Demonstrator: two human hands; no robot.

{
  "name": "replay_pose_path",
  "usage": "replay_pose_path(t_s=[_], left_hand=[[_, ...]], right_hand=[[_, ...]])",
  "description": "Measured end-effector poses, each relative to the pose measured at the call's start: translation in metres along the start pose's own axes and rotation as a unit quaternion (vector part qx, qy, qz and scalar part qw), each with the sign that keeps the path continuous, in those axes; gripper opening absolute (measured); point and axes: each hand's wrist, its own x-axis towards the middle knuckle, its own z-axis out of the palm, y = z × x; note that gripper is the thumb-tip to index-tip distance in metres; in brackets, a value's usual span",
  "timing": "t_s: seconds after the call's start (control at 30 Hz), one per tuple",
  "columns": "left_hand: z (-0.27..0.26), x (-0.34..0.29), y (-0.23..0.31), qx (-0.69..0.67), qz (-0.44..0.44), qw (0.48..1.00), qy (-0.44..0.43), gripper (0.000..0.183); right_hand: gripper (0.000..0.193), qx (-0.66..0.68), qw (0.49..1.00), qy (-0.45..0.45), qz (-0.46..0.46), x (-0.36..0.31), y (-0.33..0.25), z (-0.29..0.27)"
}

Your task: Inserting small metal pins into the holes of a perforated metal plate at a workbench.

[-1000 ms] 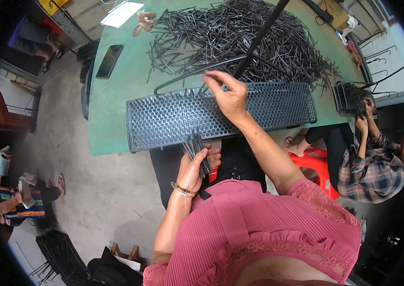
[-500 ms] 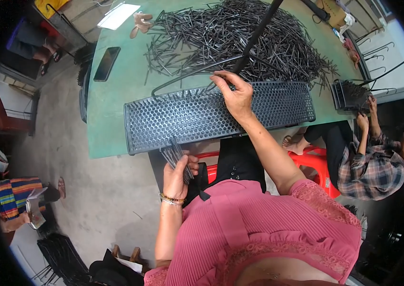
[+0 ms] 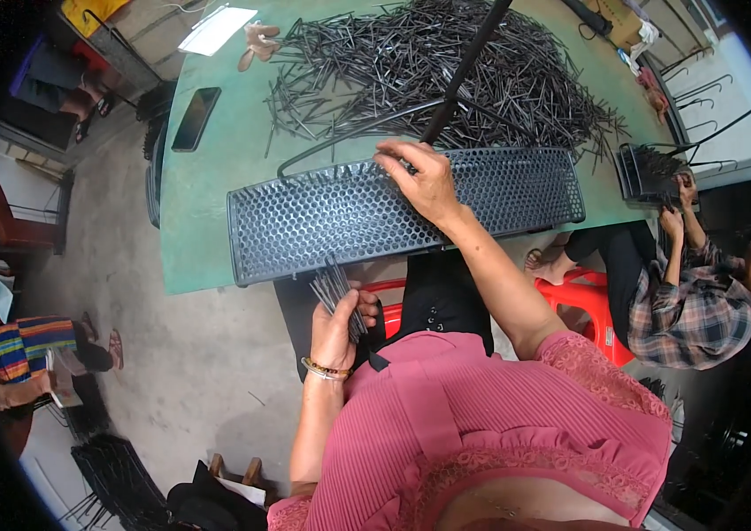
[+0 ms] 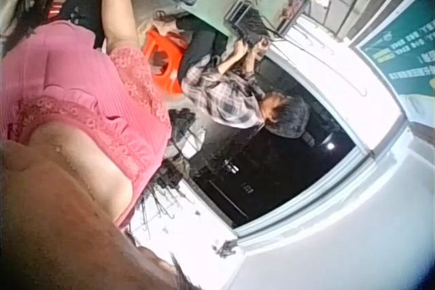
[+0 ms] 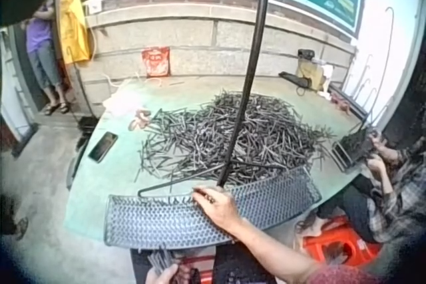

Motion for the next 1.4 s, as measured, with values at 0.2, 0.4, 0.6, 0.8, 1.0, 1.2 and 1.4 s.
replay_pose_path(t_s=[0.2,0.4,0.6,0.8,1.0,1.2,1.4], left_hand=[[0.002,0.000,0.000,0.002,-0.006,1.000,0.000,0.022],[0.002,0.002,-0.001,0.005,-0.013,1.000,-0.003,0.022],[0.003,0.001,0.001,0.006,-0.016,1.000,-0.014,0.022],[0.001,0.002,0.000,-0.001,-0.016,1.000,-0.014,0.022],[0.000,0.001,0.000,-0.004,-0.013,1.000,-0.013,0.022],[0.002,0.002,0.001,0.008,-0.018,0.999,-0.035,0.023],[0.014,0.006,0.008,0.017,-0.029,0.998,-0.059,0.030]], right_hand=[[0.012,-0.100,0.992,-0.018,-0.080,0.001,-0.002,-0.003],[0.013,-0.078,0.994,0.043,-0.062,-0.003,-0.003,0.000],[0.012,-0.096,0.991,-0.004,-0.090,0.001,-0.005,-0.001],[0.012,-0.081,0.993,-0.025,-0.080,0.002,-0.009,-0.004],[0.013,-0.077,0.994,-0.023,-0.068,-0.003,-0.009,-0.003],[0.013,-0.085,0.994,-0.021,-0.069,0.003,-0.005,-0.004],[0.013,-0.075,0.993,-0.048,-0.082,0.012,-0.002,-0.001]])
